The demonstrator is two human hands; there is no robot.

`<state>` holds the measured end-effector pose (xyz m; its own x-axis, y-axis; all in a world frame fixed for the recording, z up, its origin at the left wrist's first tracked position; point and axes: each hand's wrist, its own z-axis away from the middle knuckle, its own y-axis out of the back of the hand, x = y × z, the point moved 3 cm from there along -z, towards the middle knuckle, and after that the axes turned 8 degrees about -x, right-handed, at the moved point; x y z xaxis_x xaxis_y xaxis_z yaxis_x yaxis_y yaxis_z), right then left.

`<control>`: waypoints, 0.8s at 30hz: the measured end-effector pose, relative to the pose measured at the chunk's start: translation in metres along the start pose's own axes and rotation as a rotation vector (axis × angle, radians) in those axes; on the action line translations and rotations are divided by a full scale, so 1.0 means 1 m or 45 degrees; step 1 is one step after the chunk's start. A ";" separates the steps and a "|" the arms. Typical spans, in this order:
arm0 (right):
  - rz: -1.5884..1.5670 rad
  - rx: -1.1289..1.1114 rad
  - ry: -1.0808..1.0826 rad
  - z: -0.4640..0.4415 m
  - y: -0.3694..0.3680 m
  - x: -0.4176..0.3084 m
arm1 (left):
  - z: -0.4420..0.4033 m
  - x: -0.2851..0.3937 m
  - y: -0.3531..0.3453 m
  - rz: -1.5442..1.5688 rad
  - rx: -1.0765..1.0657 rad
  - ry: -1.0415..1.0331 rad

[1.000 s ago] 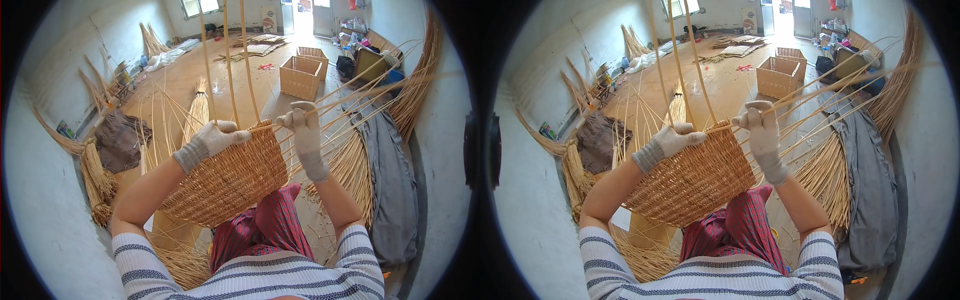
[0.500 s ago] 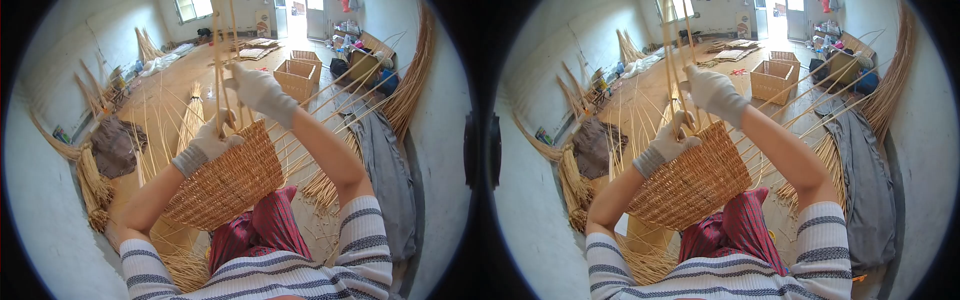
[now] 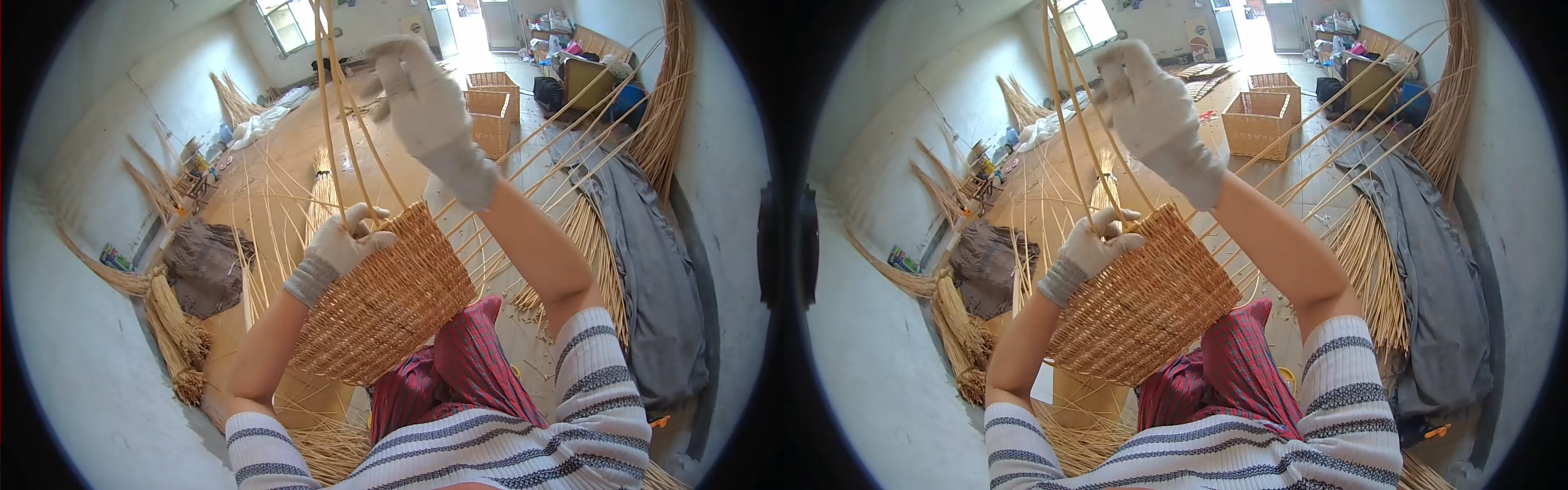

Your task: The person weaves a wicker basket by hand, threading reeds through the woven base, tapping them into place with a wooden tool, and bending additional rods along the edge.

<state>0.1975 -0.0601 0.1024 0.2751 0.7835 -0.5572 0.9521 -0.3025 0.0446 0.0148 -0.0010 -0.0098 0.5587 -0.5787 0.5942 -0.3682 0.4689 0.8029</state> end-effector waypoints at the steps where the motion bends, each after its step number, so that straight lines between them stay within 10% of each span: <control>1: -0.004 0.006 0.001 -0.005 -0.005 0.007 | -0.004 -0.004 -0.001 -0.007 -0.002 0.002; 4: 1.024 -0.186 0.650 -0.006 -0.036 0.005 | -0.007 -0.009 -0.003 0.012 0.016 -0.325; 6: -0.552 -0.455 -0.206 0.001 -0.031 0.015 | -0.008 -0.009 -0.005 0.150 -0.013 -0.274; 11: -0.392 0.254 -0.395 0.104 0.050 0.104 | -0.007 -0.007 -0.005 0.362 0.007 -0.345; 13: -0.449 0.329 -0.400 0.131 0.050 0.099 | -0.005 -0.001 0.001 -0.213 0.154 -0.366; 18: -0.680 0.470 -0.517 0.128 0.046 0.093 | -0.026 0.002 0.000 0.090 0.156 -0.508; 21: -0.420 0.331 -0.685 0.130 0.048 0.096 | -0.034 -0.004 -0.002 0.163 -0.135 -0.215; 23: 0.625 -0.544 -0.856 0.136 0.040 0.077 | -0.030 0.006 -0.005 0.286 -0.128 -0.241; 24: 0.619 -0.531 -0.870 0.134 0.040 0.074 | -0.029 0.009 -0.007 0.424 -0.122 -0.249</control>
<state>0.2380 -0.0872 -0.0485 0.6436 0.0928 -0.7597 0.7604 -0.1902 0.6209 0.0440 0.0103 -0.0118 0.2647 -0.4964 0.8267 -0.4288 0.7073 0.5620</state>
